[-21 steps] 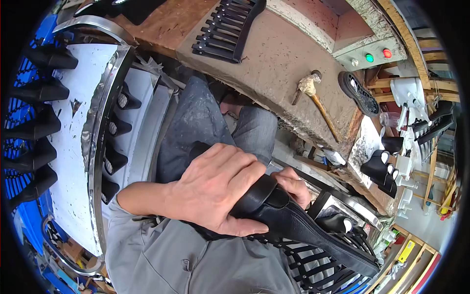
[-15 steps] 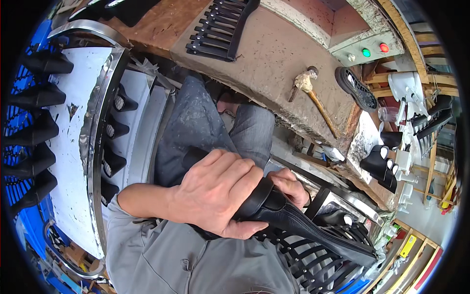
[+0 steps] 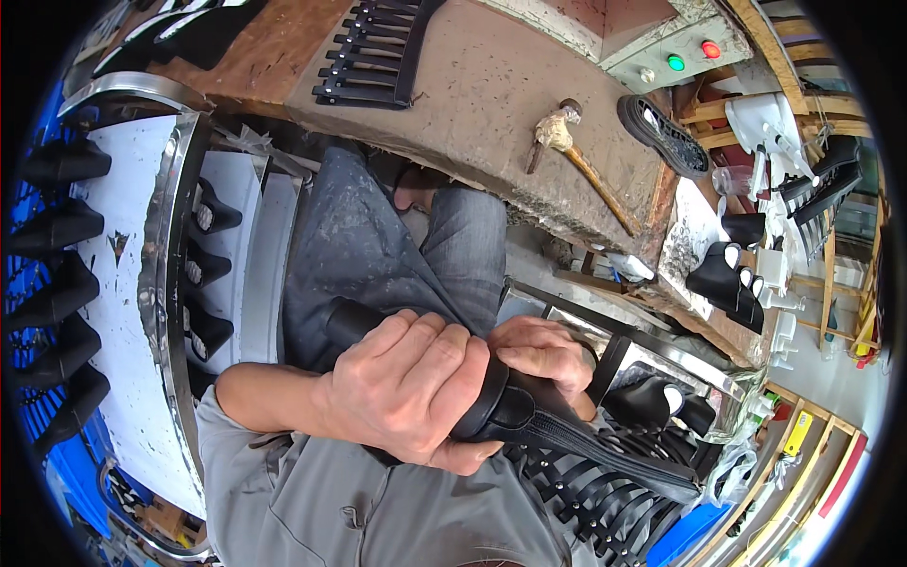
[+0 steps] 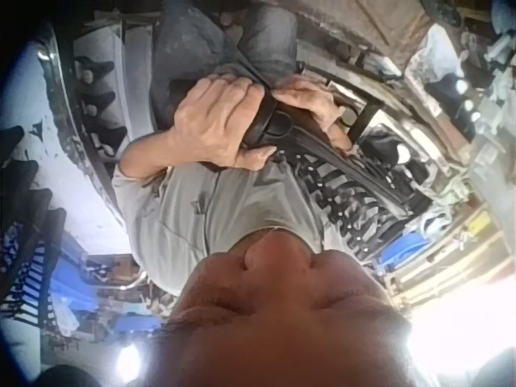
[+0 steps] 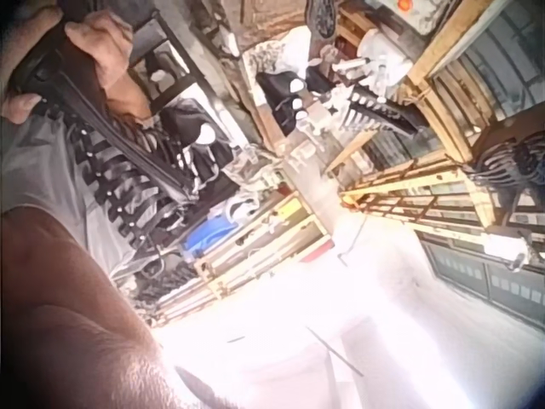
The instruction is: The recorder is assembling components of a wedge-heeled sandal, using a hammer to secure parts.
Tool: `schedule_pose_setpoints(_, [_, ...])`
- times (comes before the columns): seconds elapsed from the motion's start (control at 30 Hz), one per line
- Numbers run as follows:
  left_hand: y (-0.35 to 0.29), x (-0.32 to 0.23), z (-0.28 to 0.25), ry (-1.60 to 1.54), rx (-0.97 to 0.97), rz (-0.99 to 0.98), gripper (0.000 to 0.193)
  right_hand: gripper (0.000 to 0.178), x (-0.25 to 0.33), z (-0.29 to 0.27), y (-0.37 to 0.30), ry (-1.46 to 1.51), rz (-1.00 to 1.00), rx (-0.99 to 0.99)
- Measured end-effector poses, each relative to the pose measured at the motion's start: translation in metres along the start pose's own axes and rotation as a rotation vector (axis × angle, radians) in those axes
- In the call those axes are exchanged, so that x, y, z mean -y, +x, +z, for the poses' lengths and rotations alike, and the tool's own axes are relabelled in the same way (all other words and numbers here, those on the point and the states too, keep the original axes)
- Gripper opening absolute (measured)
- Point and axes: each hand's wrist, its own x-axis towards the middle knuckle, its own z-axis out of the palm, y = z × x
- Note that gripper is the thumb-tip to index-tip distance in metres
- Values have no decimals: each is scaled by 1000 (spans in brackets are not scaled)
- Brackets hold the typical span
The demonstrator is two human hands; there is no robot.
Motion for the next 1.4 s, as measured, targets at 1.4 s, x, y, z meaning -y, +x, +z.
schedule_pose_setpoints(1.4, [1,85,-4,-551,360,-601,77,25,-62,6,57,308,892,166])
